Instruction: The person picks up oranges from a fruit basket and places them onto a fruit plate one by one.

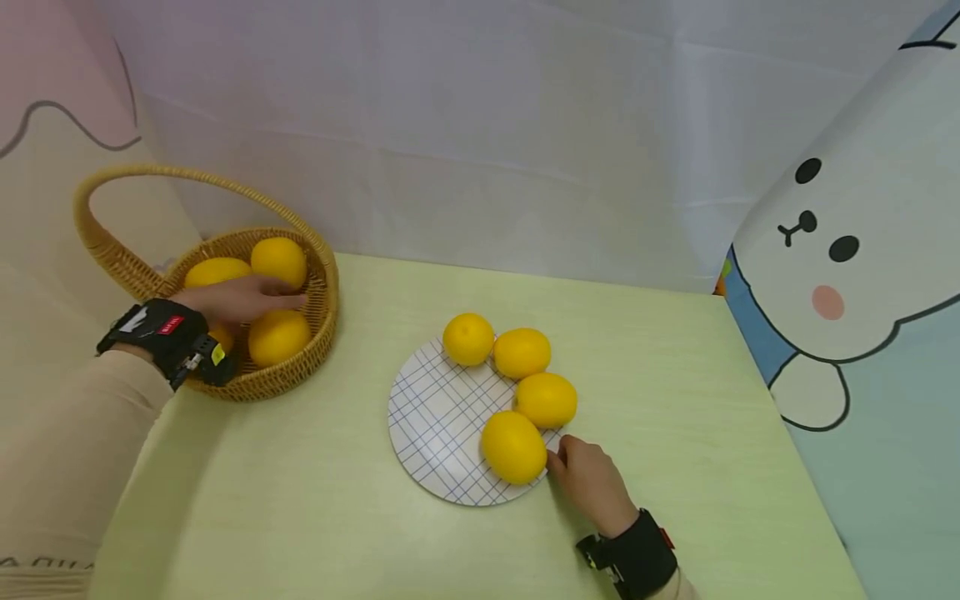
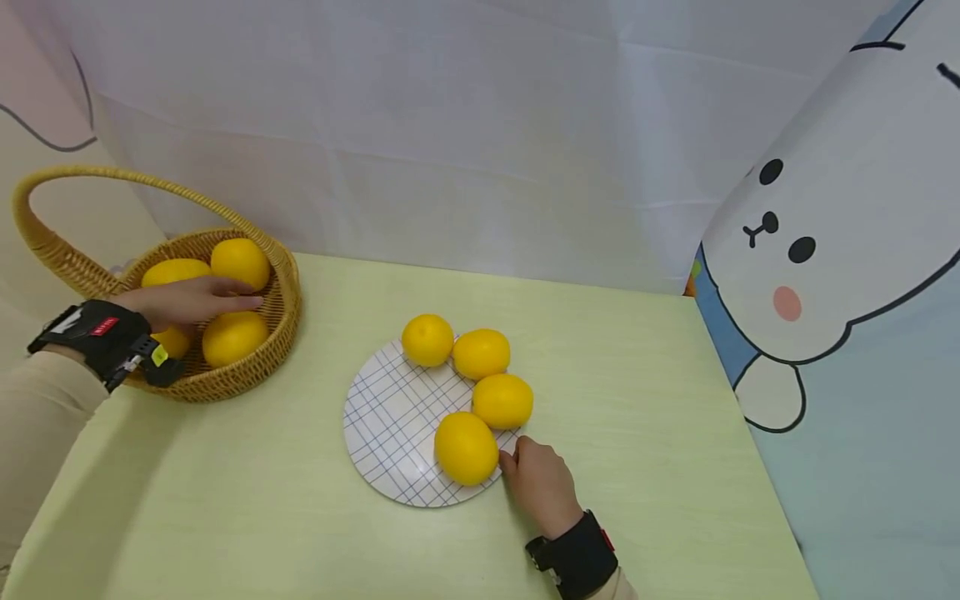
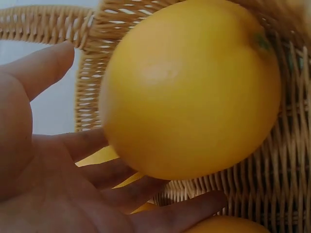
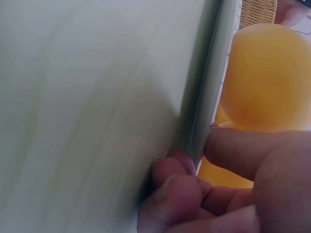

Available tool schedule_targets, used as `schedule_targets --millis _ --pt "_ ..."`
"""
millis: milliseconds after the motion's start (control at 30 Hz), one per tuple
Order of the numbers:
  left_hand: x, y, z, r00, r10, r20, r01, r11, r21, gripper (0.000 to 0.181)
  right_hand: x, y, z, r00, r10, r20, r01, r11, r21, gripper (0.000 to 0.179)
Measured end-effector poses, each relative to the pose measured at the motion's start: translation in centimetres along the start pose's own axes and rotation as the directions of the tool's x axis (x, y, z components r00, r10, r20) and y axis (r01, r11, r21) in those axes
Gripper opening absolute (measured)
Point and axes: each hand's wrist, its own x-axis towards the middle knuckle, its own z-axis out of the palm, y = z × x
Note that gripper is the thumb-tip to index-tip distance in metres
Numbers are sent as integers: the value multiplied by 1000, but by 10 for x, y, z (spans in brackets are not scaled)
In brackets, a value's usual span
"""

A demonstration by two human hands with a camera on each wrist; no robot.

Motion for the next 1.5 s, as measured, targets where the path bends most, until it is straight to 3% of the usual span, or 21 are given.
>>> schedule_targets --millis 133,233,433,633,1067,1233,1500 --pt "0 3 7 999 12 37 -11 1000 -20 95 0 0 0 1000 -7 -3 7 1000 2 27" --pt "-2 6 10 995 -27 93 33 998 -57 99 1 0 1 1000 -10 -5 10 1000 2 27" --pt "-2 6 14 993 -25 115 24 1000 7 96 1 0 0 1000 -9 -2 9 1000 3 27" --pt "-2 7 14 998 14 66 -19 998 67 88 0 0 -1 1000 -20 -14 20 1000 3 27" --pt "-9 4 10 998 48 -51 -39 988 152 74 2 -2 0 1000 -12 -5 12 1000 5 27" --pt "-16 8 5 993 64 -95 -49 987 154 70 2 -1 0 1000 -16 -3 16 1000 2 27" --pt "-28 23 -1 988 46 -149 -20 985 170 79 1 -2 0 1000 -23 -4 23 1000 13 27"
